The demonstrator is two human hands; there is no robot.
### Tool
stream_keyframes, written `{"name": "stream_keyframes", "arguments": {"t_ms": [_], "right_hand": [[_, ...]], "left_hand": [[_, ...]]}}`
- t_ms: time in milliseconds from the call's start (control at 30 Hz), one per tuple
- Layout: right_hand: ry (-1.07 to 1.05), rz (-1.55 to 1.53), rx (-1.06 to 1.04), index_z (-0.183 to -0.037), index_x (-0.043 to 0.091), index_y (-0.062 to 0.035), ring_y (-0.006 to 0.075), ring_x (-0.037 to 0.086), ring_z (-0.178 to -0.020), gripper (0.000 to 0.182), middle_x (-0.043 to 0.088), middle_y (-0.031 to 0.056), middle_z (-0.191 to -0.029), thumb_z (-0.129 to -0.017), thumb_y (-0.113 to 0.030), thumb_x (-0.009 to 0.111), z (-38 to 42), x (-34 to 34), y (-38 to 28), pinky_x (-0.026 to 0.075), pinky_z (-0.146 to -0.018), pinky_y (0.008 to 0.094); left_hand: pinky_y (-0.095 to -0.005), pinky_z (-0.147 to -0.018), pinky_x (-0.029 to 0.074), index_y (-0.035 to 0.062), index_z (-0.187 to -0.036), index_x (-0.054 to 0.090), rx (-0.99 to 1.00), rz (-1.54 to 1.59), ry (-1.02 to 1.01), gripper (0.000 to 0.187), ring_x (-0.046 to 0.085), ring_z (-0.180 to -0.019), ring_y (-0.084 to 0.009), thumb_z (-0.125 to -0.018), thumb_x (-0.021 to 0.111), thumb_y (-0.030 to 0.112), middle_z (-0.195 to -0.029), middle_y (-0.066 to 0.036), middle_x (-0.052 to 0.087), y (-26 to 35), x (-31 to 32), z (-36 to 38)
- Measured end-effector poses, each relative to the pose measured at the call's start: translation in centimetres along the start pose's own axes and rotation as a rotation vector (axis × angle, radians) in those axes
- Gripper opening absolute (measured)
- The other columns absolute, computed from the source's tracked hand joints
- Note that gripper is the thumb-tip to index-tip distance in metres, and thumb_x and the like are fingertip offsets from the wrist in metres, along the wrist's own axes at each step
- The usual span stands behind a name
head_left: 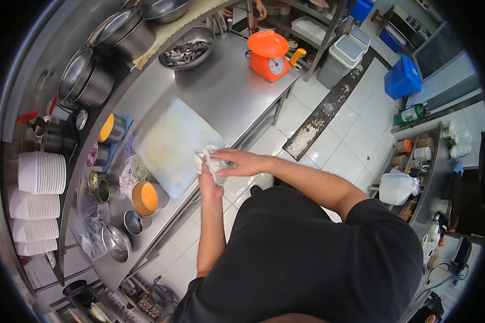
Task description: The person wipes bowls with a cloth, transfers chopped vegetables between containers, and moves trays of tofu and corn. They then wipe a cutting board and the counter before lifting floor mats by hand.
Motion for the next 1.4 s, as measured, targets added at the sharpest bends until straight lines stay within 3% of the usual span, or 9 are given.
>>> {"name": "stream_keyframes", "arguments": {"t_ms": [167,233,367,433,667,800,1000,1167,1400], "right_hand": [[0.133,0.017,0.163,-0.142,0.053,-0.0020,0.0392,0.054,-0.128,0.065,0.053,0.0245,-0.141,-0.096,-0.046,0.064,2.6,-2.0,4.1,0.043,-0.109,0.0433],[0.094,0.116,0.291,-0.139,0.056,-0.0020,0.0392,0.054,-0.127,0.061,0.058,0.0245,-0.136,-0.095,-0.044,0.064,5.1,-2.8,7.3,0.044,-0.109,0.0419],[-0.056,0.404,0.490,-0.138,0.057,-0.0032,0.0393,0.055,-0.128,0.058,0.059,0.0241,-0.136,-0.094,-0.041,0.063,12.4,-4.0,16.3,0.045,-0.109,0.0426],[-0.236,0.544,0.688,-0.137,0.058,-0.0045,0.0388,0.056,-0.127,0.059,0.059,0.0247,-0.135,-0.093,-0.043,0.064,16.9,-5.2,19.8,0.046,-0.107,0.0447],[-0.340,0.369,0.938,-0.130,0.062,0.0006,0.0381,0.060,-0.122,0.060,0.066,0.0249,-0.126,-0.095,-0.049,0.058,33.7,-7.2,33.9,0.047,-0.105,0.0421],[-0.391,0.365,0.918,-0.125,0.065,0.0021,0.0399,0.061,-0.121,0.058,0.066,0.0252,-0.126,-0.094,-0.047,0.061,36.5,-9.4,39.0,0.048,-0.105,0.0426],[-0.345,0.281,0.948,-0.116,0.068,-0.0007,0.0406,0.064,-0.109,0.051,0.069,0.0209,-0.115,-0.094,-0.047,0.060,29.8,-13.4,43.7,0.050,-0.097,0.0464],[-0.352,0.536,0.629,-0.099,0.071,-0.0022,0.0404,0.064,-0.109,0.045,0.070,0.0217,-0.109,-0.093,-0.045,0.056,17.9,-16.1,42.6,0.051,-0.093,0.0479],[-0.247,0.015,1.095,-0.121,0.066,0.0019,0.0369,0.068,-0.106,0.055,0.064,0.0241,-0.125,-0.091,-0.044,0.060,10.3,-18.4,43.8,0.062,-0.073,0.0525]], "left_hand": [[-0.0375,-0.101,0.050,0.0016,-0.141,0.052,0.347,-0.220,0.350,0.046,0.061,-0.121,-0.0237,-0.102,0.060,0.025,-0.134,-0.012,0.062,9.8,-0.7,-1.0],[-0.0372,-0.102,0.049,-0.0004,-0.143,0.049,0.632,-0.317,0.253,0.053,0.062,-0.119,-0.0232,-0.099,0.065,0.023,-0.134,-0.012,0.062,12.4,-2.3,-4.0],[-0.0435,-0.119,0.030,0.0015,-0.154,0.034,0.464,-0.994,0.721,0.094,0.028,-0.149,-0.0408,-0.083,0.080,0.044,-0.162,-0.025,0.025,14.0,-2.7,-4.7],[-0.0512,-0.123,0.019,0.0072,-0.158,0.030,0.600,-1.071,0.707,0.105,0.009,-0.153,-0.0454,-0.078,0.079,0.054,-0.165,-0.028,0.008,12.2,-3.4,-6.0],[-0.0650,-0.121,0.008,0.0159,-0.161,0.026,-0.013,-1.582,0.568,0.095,0.010,-0.155,-0.0413,-0.088,0.053,0.072,-0.168,-0.020,0.014,3.3,2.3,-7.6],[-0.0651,-0.121,0.006,0.0212,-0.162,0.025,0.087,-1.695,0.708,0.094,0.009,-0.155,-0.0413,-0.089,0.047,0.076,-0.168,-0.018,0.015,0.2,2.1,-8.3],[-0.0649,-0.121,0.002,0.0216,-0.163,0.021,0.302,-1.747,0.829,0.086,0.006,-0.155,-0.0416,-0.095,0.043,0.070,-0.169,-0.016,0.014,-1.3,2.0,-8.6],[-0.0656,-0.120,0.003,0.0210,-0.161,0.027,0.386,-1.756,0.860,0.080,0.010,-0.154,-0.0422,-0.097,0.048,0.064,-0.167,-0.017,0.018,-1.6,3.1,-8.0],[-0.0672,-0.119,0.005,0.0176,-0.161,0.028,0.390,-1.772,0.833,0.080,0.011,-0.154,-0.0435,-0.097,0.050,0.060,-0.166,-0.019,0.021,-1.5,3.6,-7.6]]}}
Point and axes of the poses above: each hand's wrist, its own z-axis away from the middle knuckle, its own x-axis out of the palm, y = z × x, the point moved 6 cm from there along -z, towards the middle knuckle
